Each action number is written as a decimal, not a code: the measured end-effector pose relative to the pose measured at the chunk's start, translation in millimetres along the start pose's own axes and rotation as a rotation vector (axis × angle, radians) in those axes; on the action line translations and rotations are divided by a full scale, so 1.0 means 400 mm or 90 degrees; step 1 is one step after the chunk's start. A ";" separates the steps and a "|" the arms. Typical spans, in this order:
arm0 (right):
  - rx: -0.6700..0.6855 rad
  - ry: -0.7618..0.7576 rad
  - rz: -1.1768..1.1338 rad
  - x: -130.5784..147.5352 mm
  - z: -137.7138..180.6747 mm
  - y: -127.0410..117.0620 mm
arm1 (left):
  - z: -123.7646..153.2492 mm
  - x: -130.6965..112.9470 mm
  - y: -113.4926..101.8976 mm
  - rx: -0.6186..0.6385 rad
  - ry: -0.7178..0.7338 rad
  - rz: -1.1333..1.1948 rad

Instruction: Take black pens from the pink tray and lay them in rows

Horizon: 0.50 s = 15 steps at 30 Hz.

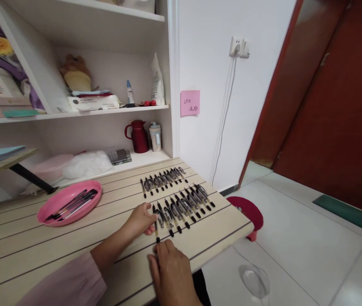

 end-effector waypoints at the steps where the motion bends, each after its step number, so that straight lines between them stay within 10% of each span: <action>1: -0.002 -0.004 0.002 -0.001 0.001 0.000 | 0.000 -0.002 0.002 0.000 0.002 0.000; 15: -0.062 -0.046 0.028 -0.002 0.000 0.000 | -0.005 -0.002 0.010 0.003 0.012 0.039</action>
Point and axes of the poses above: each hand's wrist, its own z-axis away from the middle knuckle, its own y-axis out of the palm, x = y × z, the point moved 2 cm from there along -z, towards the middle knuckle, and after that the axes turned 10 degrees about -z, right-handed, at the moved point
